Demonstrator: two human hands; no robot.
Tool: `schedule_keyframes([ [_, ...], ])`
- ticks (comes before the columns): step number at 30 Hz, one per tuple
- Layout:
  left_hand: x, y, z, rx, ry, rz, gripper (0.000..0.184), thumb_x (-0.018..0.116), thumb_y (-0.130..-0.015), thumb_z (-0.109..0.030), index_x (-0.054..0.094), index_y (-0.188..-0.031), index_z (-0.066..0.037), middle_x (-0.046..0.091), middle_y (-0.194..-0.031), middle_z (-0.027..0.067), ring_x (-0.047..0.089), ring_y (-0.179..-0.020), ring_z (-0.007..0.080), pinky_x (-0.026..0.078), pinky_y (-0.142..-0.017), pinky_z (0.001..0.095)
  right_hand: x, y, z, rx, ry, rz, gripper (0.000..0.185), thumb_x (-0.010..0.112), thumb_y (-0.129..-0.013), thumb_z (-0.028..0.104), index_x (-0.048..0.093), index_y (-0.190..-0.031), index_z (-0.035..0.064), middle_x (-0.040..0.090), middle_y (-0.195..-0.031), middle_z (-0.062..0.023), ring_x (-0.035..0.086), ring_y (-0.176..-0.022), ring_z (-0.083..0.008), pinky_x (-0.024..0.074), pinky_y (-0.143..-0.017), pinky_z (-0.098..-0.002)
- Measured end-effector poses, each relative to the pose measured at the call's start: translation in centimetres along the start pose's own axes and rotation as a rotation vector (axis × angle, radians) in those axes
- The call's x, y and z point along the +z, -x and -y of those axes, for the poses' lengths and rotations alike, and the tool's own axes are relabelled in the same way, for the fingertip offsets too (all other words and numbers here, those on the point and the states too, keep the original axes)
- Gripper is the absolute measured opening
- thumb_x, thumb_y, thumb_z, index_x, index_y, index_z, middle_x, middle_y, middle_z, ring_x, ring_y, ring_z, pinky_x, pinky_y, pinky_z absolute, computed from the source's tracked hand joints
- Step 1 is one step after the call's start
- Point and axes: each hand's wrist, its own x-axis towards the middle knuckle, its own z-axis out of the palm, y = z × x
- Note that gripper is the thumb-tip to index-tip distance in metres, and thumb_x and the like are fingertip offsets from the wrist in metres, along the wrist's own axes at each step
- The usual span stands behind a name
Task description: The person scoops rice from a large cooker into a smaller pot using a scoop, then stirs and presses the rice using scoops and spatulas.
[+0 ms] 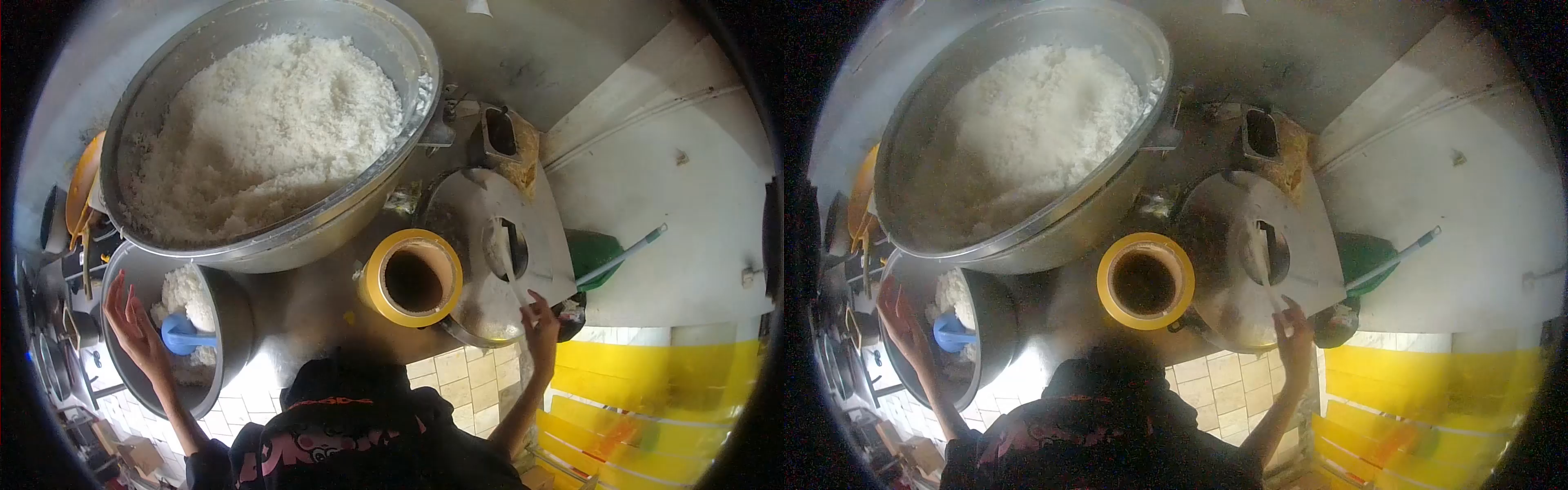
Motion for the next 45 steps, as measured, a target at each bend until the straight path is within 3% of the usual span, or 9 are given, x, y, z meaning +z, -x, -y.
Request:
schedule_keyframes([
  [2,0.2,0.0,0.7,0.015,0.033,-0.004,0.033,0.037,-0.091,-0.004,0.039,-0.124,0.001,0.043,-0.126,0.0181,0.042,-0.118,0.0259,0.038,-0.097,0.0411,-1.8,-0.9,1.9,-0.094,-0.191,-0.122,0.023,0.053,-0.082,0.002,0.059,-0.104,0.0018,0.059,-0.070,-0.0052,0.055,-0.057,-0.0068,0.0424,-0.053,-0.0193],
  [8,-0.3,0.6,1.3,0.034,-0.029,-0.006,0.033,0.038,-0.090,0.000,0.039,-0.123,0.001,0.043,-0.123,0.0173,0.044,-0.116,0.0274,0.040,-0.095,0.0417,-8.4,-3.8,3.9,0.185,-0.566,-0.442,0.019,0.053,-0.088,0.014,0.060,-0.096,-0.0006,0.056,-0.062,-0.0043,0.049,-0.050,-0.0088,0.0417,-0.049,-0.0216],
  [9,-0.6,0.7,1.4,0.024,-0.026,-0.020,0.033,0.038,-0.090,0.000,0.039,-0.123,0.001,0.043,-0.123,0.0173,0.044,-0.116,0.0274,0.040,-0.095,0.0417,-9.7,-4.0,4.1,0.064,-0.586,-0.456,0.035,0.053,-0.088,0.032,0.060,-0.096,-0.0016,0.058,-0.067,-0.0074,0.053,-0.050,-0.0119,0.0417,-0.046,-0.0217],
  [18,-2.9,-1.4,0.5,0.205,-0.282,0.138,0.036,0.044,-0.082,0.008,0.044,-0.117,0.001,0.045,-0.121,0.0184,0.047,-0.112,0.0298,0.042,-0.092,0.0374,-16.3,-7.7,19.5,-0.361,-0.617,-0.795,0.036,0.051,-0.087,0.032,0.057,-0.101,-0.0012,0.054,-0.069,-0.0025,0.034,-0.045,-0.0040,0.0277,-0.040,-0.0167],
  [29,-1.4,-4.9,-0.4,0.343,-0.242,0.179,0.051,0.060,-0.071,0.007,0.041,-0.117,-0.003,0.031,-0.132,0.0222,0.038,-0.120,0.0368,0.035,-0.096,0.0447,-9.9,-15.6,38.4,-0.463,-0.506,0.522,0.021,0.056,-0.085,0.013,0.055,-0.096,-0.0037,0.055,-0.074,-0.0057,0.044,-0.045,-0.0075,0.0401,-0.044,-0.0206],
  [33,-0.1,-5.9,0.6,0.247,-0.017,0.153,0.081,0.071,-0.066,-0.003,0.023,-0.132,-0.007,0.020,-0.139,0.0195,0.029,-0.127,0.0357,0.029,-0.101,0.0470,-7.7,-17.1,40.5,-0.582,-0.442,0.591,0.015,0.067,-0.076,0.007,0.059,-0.087,0.0006,0.057,-0.077,-0.0050,0.050,-0.051,-0.0087,0.0452,-0.052,-0.0220],
  [36,1.2,-6.4,0.7,0.067,0.183,0.174,0.102,0.077,-0.061,-0.009,0.011,-0.138,-0.010,0.011,-0.144,0.0155,0.021,-0.131,0.0339,0.026,-0.103,0.0488,-5.3,-19.8,41.5,-1.345,-0.184,0.285,0.016,0.072,-0.068,0.004,0.056,-0.068,0.0039,0.057,-0.077,-0.0060,0.052,-0.058,-0.0120,0.0449,-0.055,-0.0258],
  [39,2.1,-6.4,-0.1,-0.092,0.270,0.204,0.114,0.081,-0.056,-0.010,0.005,-0.140,-0.011,0.004,-0.146,0.0114,0.018,-0.133,0.0316,0.025,-0.103,0.0509,0.3,-21.5,42.2,-1.093,-0.962,0.563,0.017,0.069,-0.073,0.006,0.053,-0.067,0.0047,0.056,-0.065,-0.0059,0.052,-0.052,-0.0123,0.0444,-0.051,-0.0255],
  [45,1.3,-6.8,-2.1,-0.251,0.150,0.160,0.111,0.078,-0.056,0.000,0.006,-0.141,-0.014,0.007,-0.146,0.0119,0.022,-0.131,0.0327,0.030,-0.101,0.0530,-1.5,-21.2,44.5,-0.818,-1.249,0.656,0.020,0.061,-0.083,0.013,0.051,-0.068,0.0045,0.048,-0.046,-0.0034,0.047,-0.039,-0.0107,0.0382,-0.038,-0.0236],
])
